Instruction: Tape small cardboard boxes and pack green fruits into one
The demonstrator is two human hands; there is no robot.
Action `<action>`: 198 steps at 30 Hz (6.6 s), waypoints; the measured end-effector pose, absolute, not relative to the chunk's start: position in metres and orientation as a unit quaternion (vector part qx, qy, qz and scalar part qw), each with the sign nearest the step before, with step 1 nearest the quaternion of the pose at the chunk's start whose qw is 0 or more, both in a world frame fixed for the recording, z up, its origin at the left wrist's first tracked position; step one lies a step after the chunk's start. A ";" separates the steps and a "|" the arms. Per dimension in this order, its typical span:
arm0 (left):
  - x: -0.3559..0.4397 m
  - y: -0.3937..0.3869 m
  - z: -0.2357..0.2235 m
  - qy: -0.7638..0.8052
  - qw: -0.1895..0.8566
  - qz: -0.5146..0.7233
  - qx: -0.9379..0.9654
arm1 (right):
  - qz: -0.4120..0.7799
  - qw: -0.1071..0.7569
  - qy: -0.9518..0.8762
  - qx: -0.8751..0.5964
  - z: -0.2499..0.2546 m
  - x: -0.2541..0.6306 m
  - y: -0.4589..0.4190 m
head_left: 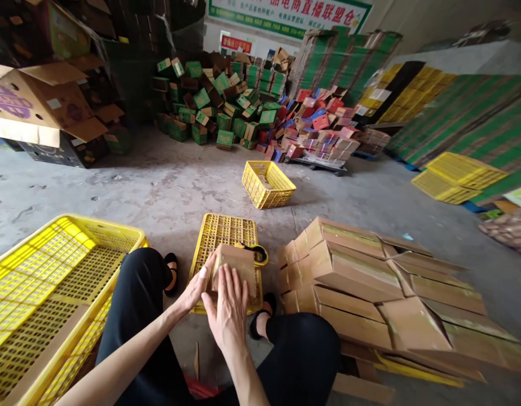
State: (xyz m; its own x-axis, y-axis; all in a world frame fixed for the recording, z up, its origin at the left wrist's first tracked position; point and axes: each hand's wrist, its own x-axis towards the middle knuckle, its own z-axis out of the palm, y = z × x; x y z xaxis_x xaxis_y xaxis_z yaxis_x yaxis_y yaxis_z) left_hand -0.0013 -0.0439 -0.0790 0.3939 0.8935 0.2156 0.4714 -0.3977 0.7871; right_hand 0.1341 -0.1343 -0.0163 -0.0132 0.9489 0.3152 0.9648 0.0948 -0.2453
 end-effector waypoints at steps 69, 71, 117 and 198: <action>-0.008 -0.016 -0.011 0.399 0.094 0.208 0.888 | 0.052 0.079 -0.679 -0.728 0.003 0.191 -0.109; 0.011 -0.015 -0.009 0.373 0.105 0.200 0.900 | 0.049 0.073 -0.715 -0.694 0.007 0.179 -0.099; -0.028 -0.039 -0.009 0.270 0.162 0.304 0.899 | 0.089 0.099 -0.826 -0.547 0.017 0.209 -0.089; -0.006 -0.076 0.014 0.143 0.237 0.214 0.937 | 0.208 0.096 -0.845 -0.484 0.040 0.189 -0.070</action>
